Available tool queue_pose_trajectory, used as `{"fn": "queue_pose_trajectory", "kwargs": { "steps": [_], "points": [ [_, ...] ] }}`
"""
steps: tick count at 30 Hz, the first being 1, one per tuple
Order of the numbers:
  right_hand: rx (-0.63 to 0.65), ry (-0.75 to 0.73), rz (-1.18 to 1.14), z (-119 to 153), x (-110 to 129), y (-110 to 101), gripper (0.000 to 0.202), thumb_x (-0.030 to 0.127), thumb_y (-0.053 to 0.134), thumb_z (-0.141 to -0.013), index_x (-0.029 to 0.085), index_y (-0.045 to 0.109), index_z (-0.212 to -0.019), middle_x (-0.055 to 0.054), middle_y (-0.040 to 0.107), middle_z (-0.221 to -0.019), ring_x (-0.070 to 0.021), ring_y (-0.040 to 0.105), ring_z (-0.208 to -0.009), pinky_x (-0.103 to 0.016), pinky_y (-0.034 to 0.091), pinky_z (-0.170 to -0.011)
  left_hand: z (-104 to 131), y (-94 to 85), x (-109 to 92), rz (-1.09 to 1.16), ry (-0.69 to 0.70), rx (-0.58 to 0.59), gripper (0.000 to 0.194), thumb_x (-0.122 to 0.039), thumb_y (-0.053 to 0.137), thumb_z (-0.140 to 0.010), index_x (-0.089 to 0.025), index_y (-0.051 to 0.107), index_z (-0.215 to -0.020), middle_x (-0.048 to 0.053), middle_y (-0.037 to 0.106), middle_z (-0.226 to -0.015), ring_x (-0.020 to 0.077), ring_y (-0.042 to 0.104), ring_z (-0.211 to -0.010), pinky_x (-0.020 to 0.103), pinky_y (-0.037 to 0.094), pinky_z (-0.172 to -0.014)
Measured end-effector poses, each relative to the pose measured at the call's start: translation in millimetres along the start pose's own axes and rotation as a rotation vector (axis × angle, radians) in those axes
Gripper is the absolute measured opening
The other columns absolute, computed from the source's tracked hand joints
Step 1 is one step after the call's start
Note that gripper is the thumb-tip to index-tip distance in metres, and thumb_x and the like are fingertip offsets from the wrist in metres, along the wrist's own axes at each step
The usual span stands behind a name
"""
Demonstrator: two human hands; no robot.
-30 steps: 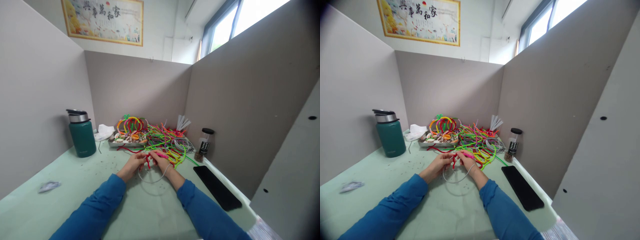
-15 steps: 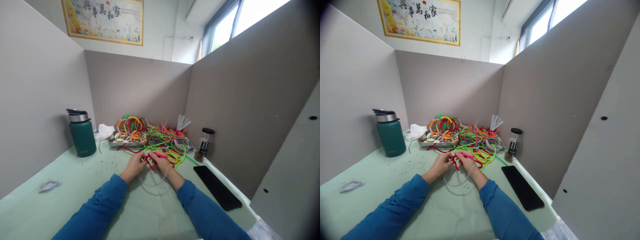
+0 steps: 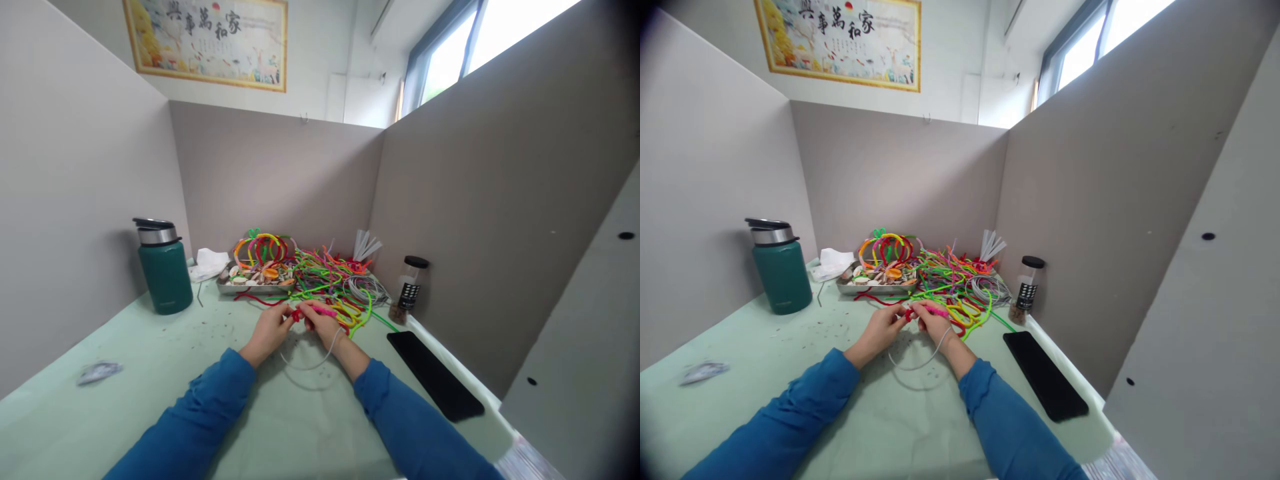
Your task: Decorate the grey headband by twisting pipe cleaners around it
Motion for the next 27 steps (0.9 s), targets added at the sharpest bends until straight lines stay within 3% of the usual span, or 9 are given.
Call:
{"fn": "queue_pose_trajectory", "kwargs": {
  "steps": [8, 18, 27],
  "points": [
    [0.011, -0.027, -0.007, 0.8, 1.6, 0.8, 0.03, 0.045, 0.062, -0.07, 0.017, 0.063, -0.079, 0.003, 0.056, -0.06, -0.0059, 0.041, -0.04, -0.019, 0.028, -0.037, -1.0, -2.4, -4.1, 0.021, 0.021, -0.002, 0.019, -0.032, 0.054, -0.073, -0.017, 0.064, -0.07, 0.0, 0.057, -0.058, 0.0112, 0.042, -0.052, 0.022, 0.027, -0.053],
    [0.003, -0.031, 0.038, -0.1, 1.0, -0.4, 0.03, 0.046, 0.061, -0.071, 0.017, 0.062, -0.078, 0.003, 0.056, -0.062, -0.0058, 0.042, -0.04, -0.019, 0.028, -0.037, -0.4, 5.1, 10.2, 0.259, -0.207, 0.089, 0.036, -0.049, 0.054, -0.071, -0.015, 0.062, -0.063, -0.005, 0.039, -0.036, 0.0085, 0.033, -0.036, 0.022, 0.023, -0.042],
    [0.017, -0.063, 0.064, 4.8, 7.3, 1.3, 0.027, 0.044, 0.059, -0.074, 0.017, 0.062, -0.077, 0.002, 0.056, -0.062, -0.0066, 0.043, -0.043, -0.02, 0.029, -0.039, 2.9, 6.9, 12.1, 0.515, -0.364, 0.141, 0.039, -0.05, 0.061, -0.067, -0.012, 0.059, -0.058, -0.001, 0.048, -0.044, 0.0062, 0.036, -0.035, 0.021, 0.024, -0.037]
  ]
}}
Point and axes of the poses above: each hand's wrist, its own z-axis away from the middle knuckle, its own y-axis out of the palm, x = y × z, the point moved 4 cm from there along -z, towards the middle knuckle
